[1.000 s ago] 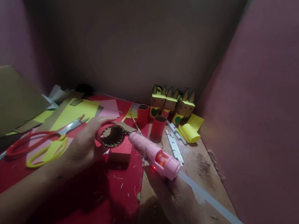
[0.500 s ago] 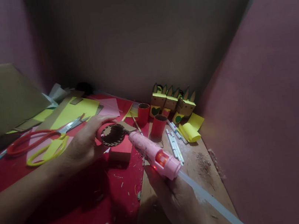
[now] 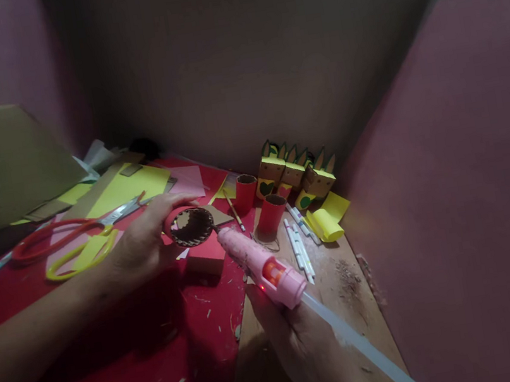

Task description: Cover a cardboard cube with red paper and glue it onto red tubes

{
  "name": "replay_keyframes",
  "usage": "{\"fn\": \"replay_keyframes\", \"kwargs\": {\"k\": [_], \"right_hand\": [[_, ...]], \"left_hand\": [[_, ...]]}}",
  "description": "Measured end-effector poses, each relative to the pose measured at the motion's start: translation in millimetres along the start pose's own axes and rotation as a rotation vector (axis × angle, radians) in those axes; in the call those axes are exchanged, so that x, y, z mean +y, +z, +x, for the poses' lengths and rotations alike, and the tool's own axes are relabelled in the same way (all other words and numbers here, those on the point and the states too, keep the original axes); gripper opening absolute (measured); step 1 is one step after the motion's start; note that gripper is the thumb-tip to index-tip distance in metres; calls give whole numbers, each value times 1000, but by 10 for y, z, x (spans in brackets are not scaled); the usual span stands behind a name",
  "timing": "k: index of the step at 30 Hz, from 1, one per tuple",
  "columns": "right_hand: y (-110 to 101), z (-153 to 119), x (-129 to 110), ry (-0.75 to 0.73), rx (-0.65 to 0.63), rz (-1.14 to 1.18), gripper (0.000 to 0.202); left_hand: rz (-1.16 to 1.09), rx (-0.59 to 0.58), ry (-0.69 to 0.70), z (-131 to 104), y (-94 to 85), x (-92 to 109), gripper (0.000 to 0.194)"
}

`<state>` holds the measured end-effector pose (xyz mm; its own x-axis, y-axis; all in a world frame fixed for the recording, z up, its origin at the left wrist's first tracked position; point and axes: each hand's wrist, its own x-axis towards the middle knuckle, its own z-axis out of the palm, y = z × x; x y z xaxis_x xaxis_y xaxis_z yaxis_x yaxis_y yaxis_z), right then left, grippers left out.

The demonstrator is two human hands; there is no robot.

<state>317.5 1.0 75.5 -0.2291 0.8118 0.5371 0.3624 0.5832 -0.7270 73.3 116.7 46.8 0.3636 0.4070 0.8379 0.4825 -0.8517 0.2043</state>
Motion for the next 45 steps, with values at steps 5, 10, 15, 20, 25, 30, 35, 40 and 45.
{"fn": "replay_keyframes", "kwargs": {"k": [5,10,15,20,25,30,35,40,45], "right_hand": [[50,-11,-38,27,50,61,52],[9,-16,9,33,14,59,54],[-10,-20,-21,70,-2,34,52],[1,-15,-51,38,-7,79,51],[9,-5,-58,63,-16,127,48],[20,8,-72,39,-10,94,50],[27,17,-63,-18,-24,44,52],[48,13,-81,4,-8,27,50],[12,7,-73,50,16,18,49]], "left_hand": [[-9,17,-2,-3,13,7,49],[-20,23,-1,0,27,8,46],[-4,21,-16,4,12,12,47],[6,18,-19,1,3,-3,49],[6,22,-49,-14,21,1,47],[24,22,-40,-10,14,11,46],[51,1,-20,14,-17,14,46],[22,25,-29,3,0,22,45],[-11,3,-61,-9,19,43,48]]}}
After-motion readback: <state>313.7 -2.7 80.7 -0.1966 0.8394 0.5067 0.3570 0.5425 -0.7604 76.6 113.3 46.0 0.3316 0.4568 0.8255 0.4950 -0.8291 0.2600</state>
